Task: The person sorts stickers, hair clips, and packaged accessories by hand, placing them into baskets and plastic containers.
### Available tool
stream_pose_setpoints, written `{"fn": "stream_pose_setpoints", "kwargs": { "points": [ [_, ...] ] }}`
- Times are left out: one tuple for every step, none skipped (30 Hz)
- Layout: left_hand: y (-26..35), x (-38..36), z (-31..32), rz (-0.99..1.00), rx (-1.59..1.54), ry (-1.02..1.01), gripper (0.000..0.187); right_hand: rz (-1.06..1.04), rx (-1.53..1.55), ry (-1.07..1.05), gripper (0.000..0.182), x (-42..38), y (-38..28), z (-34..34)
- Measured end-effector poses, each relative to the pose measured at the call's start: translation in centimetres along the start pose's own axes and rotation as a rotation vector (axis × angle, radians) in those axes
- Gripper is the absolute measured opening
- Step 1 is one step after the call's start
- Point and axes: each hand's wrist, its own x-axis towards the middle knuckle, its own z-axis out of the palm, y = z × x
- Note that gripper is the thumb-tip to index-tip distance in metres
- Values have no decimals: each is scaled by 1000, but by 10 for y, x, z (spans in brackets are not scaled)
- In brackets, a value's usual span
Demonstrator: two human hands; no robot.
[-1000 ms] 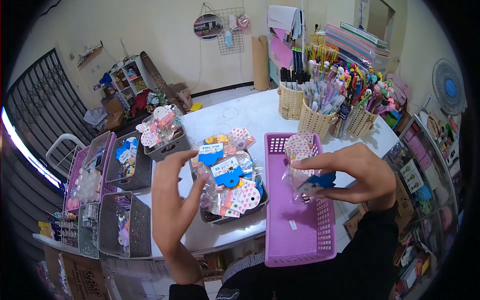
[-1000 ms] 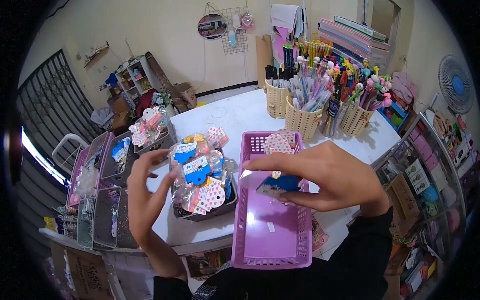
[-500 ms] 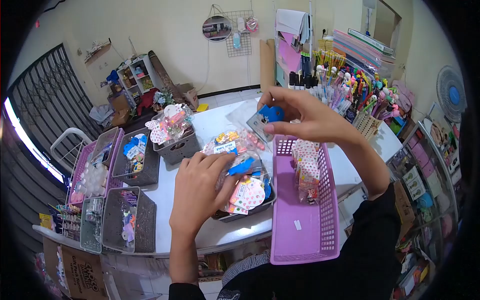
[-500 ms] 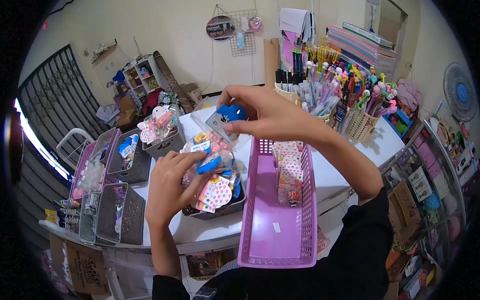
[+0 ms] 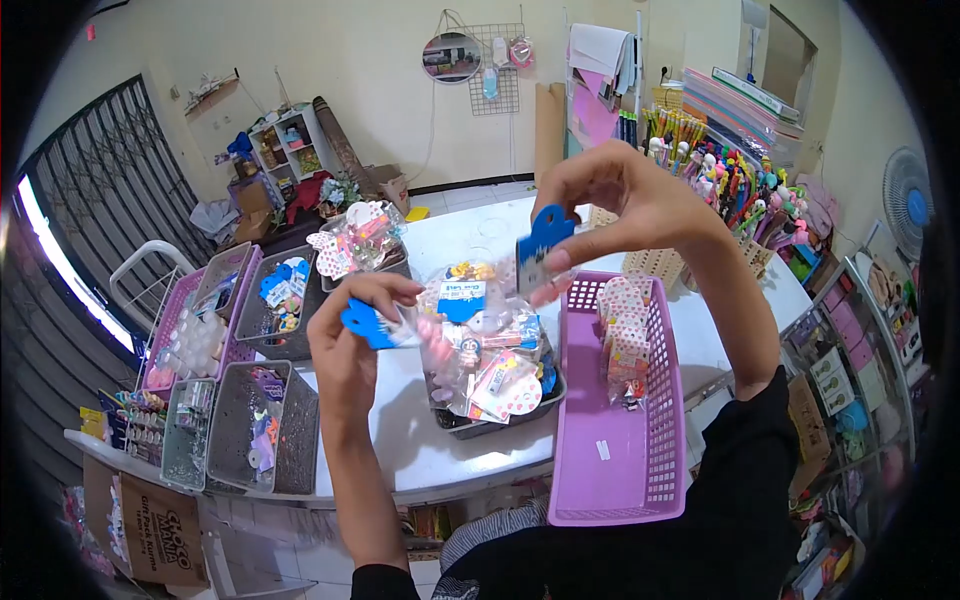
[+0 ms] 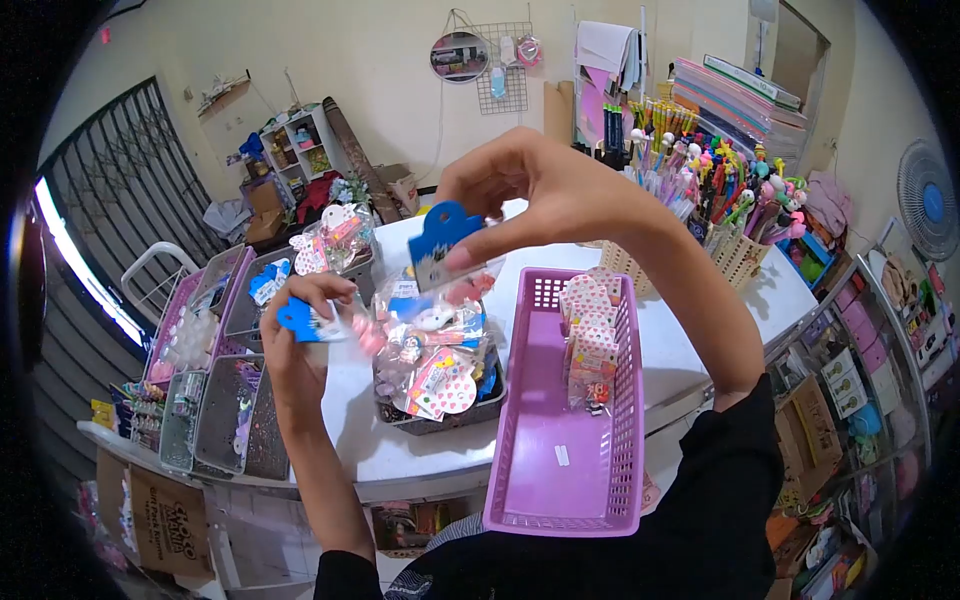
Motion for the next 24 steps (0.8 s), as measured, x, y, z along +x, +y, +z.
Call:
{"fn": "stream_pose_setpoints", "kwargs": {
  "points": [
    [-3, 2, 0, -28, -134, -2, 27, -4, 4, -5, 22, 4, -1, 2],
    [-5, 3, 2, -55, -267, -5, 25, -71, -30, -96, 22, 11, -3, 6],
    [-5, 6, 4, -53, -261, -1, 25, -139, -65, -187, 22, 17, -4, 10],
    [-5, 10, 7, -148, -381, -103, 25, -145, -63, -189, 22, 24, -5, 17],
    [-5, 11, 8, -243, -500, -206, 26, -249, -82, -219, 23, 31, -7, 26],
    [-5, 9, 5, -366, -629, -185, 22, -352, -101, -247, 23, 37, -7, 34],
    [1, 9, 13, -376, -565, -135, 21, -355, -101, -245, 23, 41, -7, 41],
    [9, 10, 24, -385, -503, -86, 23, -496, -258, -170, 23, 45, -5, 48],
    [17, 9, 29, -345, -441, -142, 34, -635, -415, -92, 24, 47, -4, 51],
    [15, 6, 25, -346, -439, -143, 34, -637, -414, -90, 24, 48, -4, 50],
    [12, 3, 20, -467, -488, -33, 37, -575, -341, -109, 21, 49, -4, 49],
    [13, 3, 19, -588, -537, 79, 41, -512, -267, -130, 20, 49, -4, 49],
    [20, 11, 26, -459, -444, -46, 44, -412, -263, -22, 21, 44, -7, 48],
    [18, 16, 25, -459, -448, -49, 44, -409, -266, -21, 21, 43, -8, 45],
    [16, 19, 25, -406, -427, -10, 44, -422, -252, 22, 22, 41, -8, 42],
    [12, 23, 24, -356, -409, 25, 45, -430, -239, 68, 22, 38, -8, 39],
    [5, 28, 18, -382, -432, 26, 42, -403, -258, 109, 20, 35, -11, 36],
    [9, 30, 14, -349, -327, 1, 39, -391, -265, 116, 20, 32, -12, 32],
    [5, 33, 8, -338, -77, -16, 38, -402, -257, 171, 23, 29, -12, 28],
    [-1, 36, 3, -320, 176, -32, 37, -416, -247, 226, 26, 27, -13, 24],
    [-8, 35, 1, -325, 417, -68, 38, -375, -180, 268, 34, 21, -17, 23],
    [-19, 33, -3, -351, 574, -85, 45, -362, -161, 264, 40, 17, -17, 16],
    [-27, 31, -2, -358, 664, -105, 48, -378, -215, 313, 39, 13, -15, 11],
    [-31, 29, 1, -367, 753, -124, 52, -392, -268, 359, 39, 8, -12, 7]
  ]
}}
